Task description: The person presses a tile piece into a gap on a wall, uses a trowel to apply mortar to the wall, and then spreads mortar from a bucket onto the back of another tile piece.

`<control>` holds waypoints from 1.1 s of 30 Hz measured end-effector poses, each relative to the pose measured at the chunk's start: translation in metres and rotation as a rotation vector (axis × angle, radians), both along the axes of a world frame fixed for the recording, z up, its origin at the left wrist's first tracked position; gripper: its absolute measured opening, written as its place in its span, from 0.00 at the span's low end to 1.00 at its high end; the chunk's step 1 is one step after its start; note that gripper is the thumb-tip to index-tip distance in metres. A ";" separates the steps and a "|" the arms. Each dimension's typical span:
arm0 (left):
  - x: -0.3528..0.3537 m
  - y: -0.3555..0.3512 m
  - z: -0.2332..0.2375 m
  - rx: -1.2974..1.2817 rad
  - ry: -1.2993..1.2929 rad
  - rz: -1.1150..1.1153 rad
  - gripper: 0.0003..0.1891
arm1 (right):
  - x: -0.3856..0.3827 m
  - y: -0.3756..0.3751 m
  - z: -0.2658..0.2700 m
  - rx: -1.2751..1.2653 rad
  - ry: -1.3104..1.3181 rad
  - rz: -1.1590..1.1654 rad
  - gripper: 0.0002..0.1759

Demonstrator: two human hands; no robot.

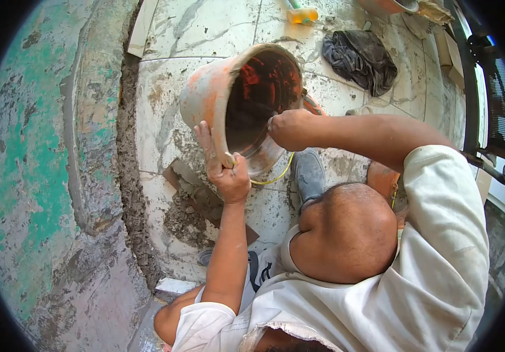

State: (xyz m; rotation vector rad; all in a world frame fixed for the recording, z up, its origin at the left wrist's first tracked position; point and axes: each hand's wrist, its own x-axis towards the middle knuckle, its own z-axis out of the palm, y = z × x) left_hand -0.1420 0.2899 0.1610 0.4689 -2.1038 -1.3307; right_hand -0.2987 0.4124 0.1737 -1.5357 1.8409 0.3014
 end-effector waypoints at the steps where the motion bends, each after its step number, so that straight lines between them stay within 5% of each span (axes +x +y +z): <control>1: 0.004 -0.003 -0.006 -0.003 -0.002 -0.007 0.38 | 0.002 -0.005 0.013 0.001 -0.093 -0.021 0.13; 7: 0.021 -0.027 -0.018 0.323 -0.099 0.084 0.38 | 0.028 -0.037 0.045 0.064 -0.297 -0.113 0.13; 10: 0.017 -0.024 -0.011 0.529 0.030 0.168 0.23 | 0.036 -0.042 0.047 -0.020 -0.375 -0.300 0.13; 13: 0.016 -0.032 -0.009 0.571 0.044 0.178 0.24 | 0.039 -0.051 0.035 -0.087 -0.446 -0.379 0.14; 18: -0.001 -0.061 0.000 0.653 0.153 0.239 0.26 | 0.027 -0.036 0.030 -0.253 -0.971 -0.856 0.13; 24: -0.034 -0.109 -0.006 1.036 0.170 0.148 0.27 | -0.004 -0.009 0.063 -0.406 -0.824 -0.856 0.11; 30: -0.024 -0.142 -0.019 0.988 -0.007 0.036 0.30 | -0.010 0.010 0.077 -0.487 -0.803 -0.953 0.11; 32: 0.005 -0.148 -0.021 0.837 -0.016 0.152 0.30 | -0.007 0.010 0.074 -0.552 -0.878 -1.033 0.13; 33: 0.033 -0.157 -0.030 0.660 -0.225 0.361 0.23 | -0.006 0.011 0.072 -0.542 -0.872 -1.041 0.15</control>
